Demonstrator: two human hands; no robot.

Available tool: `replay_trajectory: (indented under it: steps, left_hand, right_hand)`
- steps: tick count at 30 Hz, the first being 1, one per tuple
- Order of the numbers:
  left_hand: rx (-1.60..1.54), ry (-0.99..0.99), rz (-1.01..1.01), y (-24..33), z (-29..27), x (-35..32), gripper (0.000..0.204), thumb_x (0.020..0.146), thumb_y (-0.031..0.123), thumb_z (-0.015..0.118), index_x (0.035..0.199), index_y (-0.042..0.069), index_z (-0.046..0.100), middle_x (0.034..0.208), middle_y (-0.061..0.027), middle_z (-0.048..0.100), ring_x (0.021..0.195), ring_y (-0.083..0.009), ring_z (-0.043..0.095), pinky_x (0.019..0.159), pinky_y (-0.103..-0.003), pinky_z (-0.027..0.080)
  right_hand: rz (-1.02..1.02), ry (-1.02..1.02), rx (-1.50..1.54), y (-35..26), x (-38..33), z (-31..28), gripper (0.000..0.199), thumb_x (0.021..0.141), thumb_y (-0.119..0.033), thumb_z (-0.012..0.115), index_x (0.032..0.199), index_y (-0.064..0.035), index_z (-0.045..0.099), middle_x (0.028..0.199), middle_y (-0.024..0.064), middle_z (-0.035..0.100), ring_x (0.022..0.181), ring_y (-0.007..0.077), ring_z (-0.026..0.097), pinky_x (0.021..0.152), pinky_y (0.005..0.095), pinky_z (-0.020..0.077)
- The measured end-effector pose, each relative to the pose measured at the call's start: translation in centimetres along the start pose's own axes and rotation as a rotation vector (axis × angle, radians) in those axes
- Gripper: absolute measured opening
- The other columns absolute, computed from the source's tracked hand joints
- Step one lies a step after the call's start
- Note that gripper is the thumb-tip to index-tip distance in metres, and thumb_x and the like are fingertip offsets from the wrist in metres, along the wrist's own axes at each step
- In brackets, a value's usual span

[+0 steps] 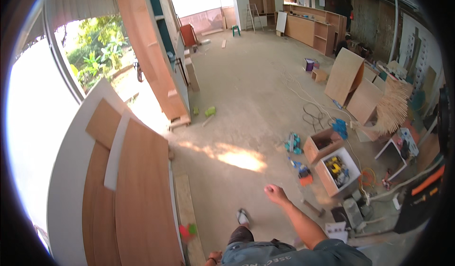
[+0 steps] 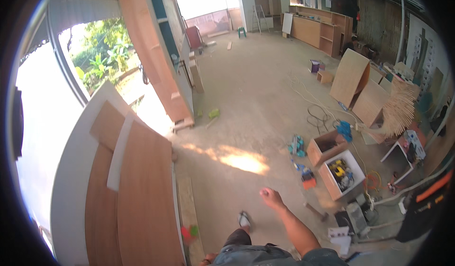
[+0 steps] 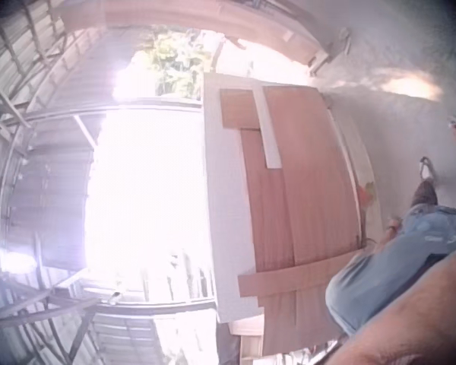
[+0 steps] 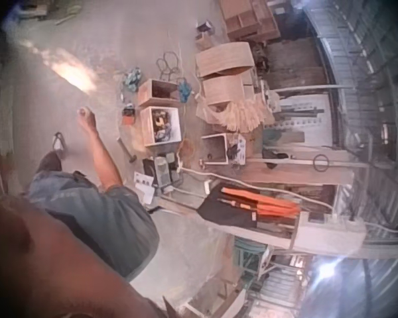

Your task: The person hammers a wooden strip onto a board, measures the width of a white cabinet panel with a tape measure, and trims the edge of the panel with a utility knife.

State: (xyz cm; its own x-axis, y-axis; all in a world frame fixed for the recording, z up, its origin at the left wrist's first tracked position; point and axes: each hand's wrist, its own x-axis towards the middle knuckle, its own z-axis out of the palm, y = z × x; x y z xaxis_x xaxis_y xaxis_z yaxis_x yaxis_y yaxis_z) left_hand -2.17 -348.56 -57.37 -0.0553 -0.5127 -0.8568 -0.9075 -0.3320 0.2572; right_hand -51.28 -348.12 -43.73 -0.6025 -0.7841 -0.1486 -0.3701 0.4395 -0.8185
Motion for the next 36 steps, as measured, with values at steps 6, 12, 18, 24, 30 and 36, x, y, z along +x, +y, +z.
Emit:
replay_trajectory:
  steps: [6, 12, 18, 24, 30, 36]
  left_hand:
    - [0.788, -0.271, 0.3, 26.1, -16.9, 16.5, 0.048, 0.094, 0.044, 0.056, 0.122, 0.007, 0.069, 0.104, -0.0095, 0.076, 0.091, -0.0245, 0.075, 0.081, -0.037, 0.059]
    - [0.086, 0.092, 0.389, 56.4, -29.8, 26.7, 0.044, 0.095, 0.038, 0.06, 0.123, 0.005, 0.068, 0.097, -0.0061, 0.076, 0.082, -0.018, 0.072, 0.075, -0.033, 0.058]
    - [0.111, 0.04, 0.235, 77.2, -36.9, 40.3, 0.045, 0.095, 0.037, 0.062, 0.124, 0.002, 0.066, 0.1, -0.0099, 0.076, 0.088, -0.018, 0.074, 0.074, -0.031, 0.058]
    - [0.474, -0.307, 0.239, 99.1, -36.7, 46.4, 0.045, 0.094, 0.046, 0.059, 0.118, 0.01, 0.071, 0.108, -0.0081, 0.076, 0.095, -0.0253, 0.072, 0.083, -0.041, 0.058]
    - [0.292, 0.015, 0.431, 115.4, -39.6, 59.4, 0.05, 0.094, 0.055, 0.055, 0.115, 0.014, 0.074, 0.118, -0.0158, 0.072, 0.112, -0.0329, 0.068, 0.097, -0.043, 0.053]
    - [0.351, -0.163, 0.228, 139.9, -48.9, 72.8, 0.044, 0.095, 0.049, 0.059, 0.115, 0.012, 0.073, 0.106, -0.0102, 0.075, 0.097, -0.0269, 0.072, 0.083, -0.041, 0.058]
  right_hand:
    - [0.538, -0.113, -0.142, 18.9, 10.3, 1.5, 0.032, 0.089, -0.039, 0.063, 0.093, -0.0081, 0.072, 0.08, 0.0131, 0.072, 0.072, 0.0291, 0.071, 0.07, 0.0395, 0.0569]
    - [0.693, -0.6, -0.609, 25.6, 8.7, -3.6, 0.025, 0.085, -0.02, 0.06, 0.102, -0.0096, 0.075, 0.101, 0.0101, 0.075, 0.088, 0.0275, 0.071, 0.077, 0.0421, 0.0549]
    - [0.912, -0.487, -0.397, 22.8, 33.1, -7.2, 0.026, 0.089, -0.028, 0.059, 0.096, -0.0085, 0.074, 0.095, 0.0097, 0.074, 0.083, 0.0279, 0.07, 0.073, 0.0414, 0.0543]
    - [0.849, -0.242, -0.222, 24.0, 76.5, -10.4, 0.033, 0.091, -0.036, 0.062, 0.097, -0.0056, 0.072, 0.092, 0.0124, 0.073, 0.082, 0.0272, 0.071, 0.068, 0.0397, 0.0535]
    - [0.327, 0.164, 0.054, -4.1, 122.1, -24.6, 0.045, 0.095, -0.04, 0.058, 0.114, -0.0008, 0.068, 0.111, 0.0207, 0.071, 0.106, 0.0382, 0.067, 0.092, 0.0462, 0.0512]
    - [0.375, 0.19, -0.081, -2.4, 145.8, -28.8, 0.041, 0.093, -0.038, 0.061, 0.111, -0.0017, 0.068, 0.099, 0.0128, 0.073, 0.09, 0.0251, 0.07, 0.08, 0.0403, 0.0535]
